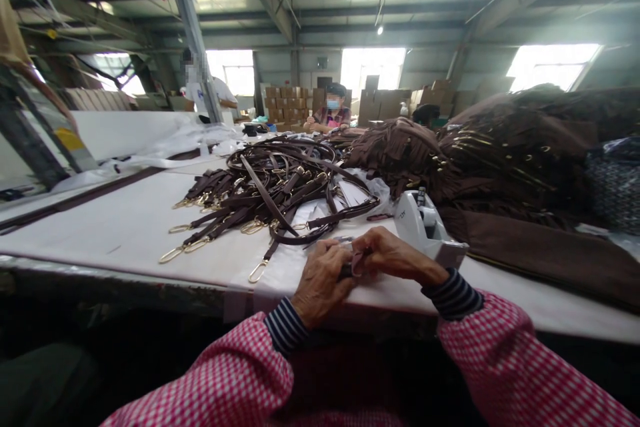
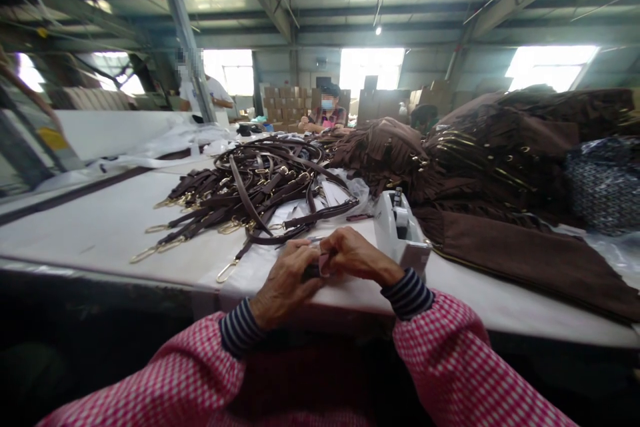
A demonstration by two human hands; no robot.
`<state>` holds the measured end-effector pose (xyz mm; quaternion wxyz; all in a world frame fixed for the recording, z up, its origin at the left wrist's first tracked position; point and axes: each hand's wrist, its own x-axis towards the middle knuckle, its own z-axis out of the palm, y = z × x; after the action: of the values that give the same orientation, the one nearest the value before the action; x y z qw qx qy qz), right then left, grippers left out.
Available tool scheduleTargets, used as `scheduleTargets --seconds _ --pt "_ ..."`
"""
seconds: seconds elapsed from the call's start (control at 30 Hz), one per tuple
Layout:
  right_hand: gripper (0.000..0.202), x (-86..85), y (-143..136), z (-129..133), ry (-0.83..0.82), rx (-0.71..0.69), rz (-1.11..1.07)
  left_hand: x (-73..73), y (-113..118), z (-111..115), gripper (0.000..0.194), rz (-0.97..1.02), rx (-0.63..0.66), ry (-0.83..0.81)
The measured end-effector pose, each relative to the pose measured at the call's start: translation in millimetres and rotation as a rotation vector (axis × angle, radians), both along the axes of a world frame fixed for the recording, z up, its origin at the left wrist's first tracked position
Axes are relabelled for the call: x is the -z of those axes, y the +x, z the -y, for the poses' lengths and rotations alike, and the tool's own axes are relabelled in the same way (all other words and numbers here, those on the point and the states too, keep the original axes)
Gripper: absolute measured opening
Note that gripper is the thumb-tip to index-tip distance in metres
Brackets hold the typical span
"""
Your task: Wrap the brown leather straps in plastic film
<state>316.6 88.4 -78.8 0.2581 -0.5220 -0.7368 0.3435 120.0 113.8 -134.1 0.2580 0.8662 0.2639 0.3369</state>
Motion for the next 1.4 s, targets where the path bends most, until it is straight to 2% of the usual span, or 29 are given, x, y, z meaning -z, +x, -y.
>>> scheduleTargets --seconds 0.07,0.13,0.43,0.53,0.63,0.77,0.9,1.0,1.07,1.23,1.33,1.4 --pt "0.009 -0.1 1.2 -2.6 -0.008 -0.023 -0.001 2.0 0.0 -5.0 0.015 -0.111 -0.010 0.169" --pt "0.011 -2.4 2.3 -4.5 -0.010 -0.047 0.018 2.5 1.6 -10.4 0.015 -0.160 -0.007 0.229" --pt "0.016 -40.7 -10.2 -17.3 -0.065 -0.162 0.330 -7.1 3.9 -18.9 0.019 -0.120 0.035 0.144" --pt "0.022 -47.7 -16.0 -18.3 -0.008 -0.191 0.423 -6.3 1.9 -18.2 0.021 -0.115 0.052 0.143" --pt "0.020 -47.8 -18.1 -12.2 0.111 -0.194 0.504 -5.9 -0.4 -18.2 0.018 -0.102 0.078 0.147" --pt "0.020 -35.2 -16.3 6.3 0.273 -0.181 0.594 -5.5 -1.0 -17.4 0.017 -0.085 0.097 0.171" --pt "0.030 -7.4 -18.1 31.4 0.608 -0.147 0.853 -2.0 2.7 -17.4 0.023 -0.092 0.072 0.197" --pt "0.023 14.1 -23.1 45.3 0.849 -0.071 1.051 -0.5 5.6 -17.6 0.028 -0.104 0.050 0.225" --pt "0.020 24.6 -24.5 49.0 0.933 -0.056 1.072 -2.0 6.5 -17.0 0.030 -0.128 0.032 0.229" --pt "0.021 40.1 -16.9 49.5 0.914 -0.043 0.945 -8.3 5.6 -14.4 0.024 -0.170 -0.002 0.204" --pt "0.020 46.4 -12.1 54.0 0.852 -0.009 0.827 -9.7 3.7 -14.5 0.013 -0.146 0.000 0.177" --pt "0.027 50.6 -10.5 59.3 0.817 0.022 0.763 -10.7 1.7 -14.7 0.004 -0.119 0.003 0.136"
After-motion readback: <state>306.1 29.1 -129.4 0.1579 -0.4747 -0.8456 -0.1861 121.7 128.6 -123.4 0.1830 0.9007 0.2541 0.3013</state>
